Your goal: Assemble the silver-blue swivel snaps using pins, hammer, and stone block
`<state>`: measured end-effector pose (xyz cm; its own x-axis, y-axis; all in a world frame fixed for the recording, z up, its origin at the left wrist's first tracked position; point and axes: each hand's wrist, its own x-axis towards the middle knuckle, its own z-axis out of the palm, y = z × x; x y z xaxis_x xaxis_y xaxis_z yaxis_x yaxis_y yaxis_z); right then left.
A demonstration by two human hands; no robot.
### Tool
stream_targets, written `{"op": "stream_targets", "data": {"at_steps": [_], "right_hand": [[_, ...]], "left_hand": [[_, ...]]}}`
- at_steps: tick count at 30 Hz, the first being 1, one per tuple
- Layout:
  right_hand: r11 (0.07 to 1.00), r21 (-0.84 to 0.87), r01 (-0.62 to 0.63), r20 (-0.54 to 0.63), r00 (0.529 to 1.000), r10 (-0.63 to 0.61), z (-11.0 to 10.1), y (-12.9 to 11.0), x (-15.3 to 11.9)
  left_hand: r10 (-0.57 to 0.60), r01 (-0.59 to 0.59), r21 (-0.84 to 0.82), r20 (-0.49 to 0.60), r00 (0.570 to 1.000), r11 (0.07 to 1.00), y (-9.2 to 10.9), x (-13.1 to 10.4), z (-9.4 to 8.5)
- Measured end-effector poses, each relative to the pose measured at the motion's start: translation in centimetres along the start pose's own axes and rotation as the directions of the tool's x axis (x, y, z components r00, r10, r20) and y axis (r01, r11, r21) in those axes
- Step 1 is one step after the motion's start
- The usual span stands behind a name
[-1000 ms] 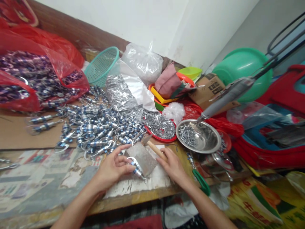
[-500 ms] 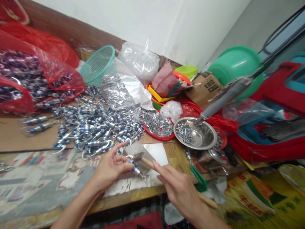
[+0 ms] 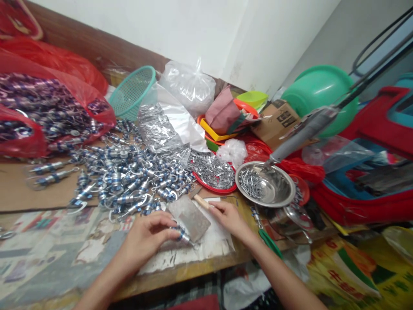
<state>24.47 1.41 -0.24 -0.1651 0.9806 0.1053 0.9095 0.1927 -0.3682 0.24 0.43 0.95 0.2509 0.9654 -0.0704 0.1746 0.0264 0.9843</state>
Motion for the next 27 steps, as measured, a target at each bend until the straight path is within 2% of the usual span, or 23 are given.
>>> {"op": "stream_targets", "data": {"at_steps": [2,4,8,11,17,20,23,25,27], "right_hand": [[0.99,-0.136,-0.028,-0.063,0.998,0.02,-0.5,1.0,2.7],[0.977,-0.194,-0.084,-0.11,0.992,0.063,-1.0,2.1,5.6],[0.95,-0.282,-0.134,-0.049,0.991,0.125,-1.2,3.7,10.0],[0.944,-0.298,-0.144,-0.033,0.99,0.141,-0.8,4.0,11.0],[0.971,-0.197,-0.138,-0.129,0.985,0.114,-2.1,3.2,8.9],[0.995,-0.071,-0.071,-0.137,0.989,0.061,-2.6,0.8,6.2],[0.992,0.124,0.032,-0.109,0.994,-0.019,-2.0,-3.0,2.8],[0.902,0.41,0.132,-0.142,0.987,-0.08,-1.3,-5.4,0.9],[0.784,0.596,0.176,-0.166,0.982,-0.094,-0.5,-7.2,-0.3]], "left_hand": [[0.05,-0.049,0.021,-0.021,0.999,0.999,0.1,0.0,0.0],[0.062,-0.062,0.021,-0.029,0.998,0.998,0.1,0.0,0.0],[0.094,-0.093,0.055,-0.023,0.995,0.994,-0.2,0.1,0.0],[0.103,-0.102,0.088,-0.01,0.995,0.991,-0.6,0.1,-0.2],[0.107,-0.107,0.081,0.0,0.994,0.991,-0.5,-0.2,-0.3],[0.109,-0.105,0.092,-0.032,0.994,0.99,-0.2,-0.2,-0.1],[0.104,-0.094,0.124,-0.078,0.992,0.988,0.0,-0.1,0.3],[0.098,-0.085,0.125,-0.099,0.99,0.989,-0.1,-0.1,0.5],[0.086,-0.075,0.094,-0.116,0.99,0.993,-0.2,-0.1,0.8]]}}
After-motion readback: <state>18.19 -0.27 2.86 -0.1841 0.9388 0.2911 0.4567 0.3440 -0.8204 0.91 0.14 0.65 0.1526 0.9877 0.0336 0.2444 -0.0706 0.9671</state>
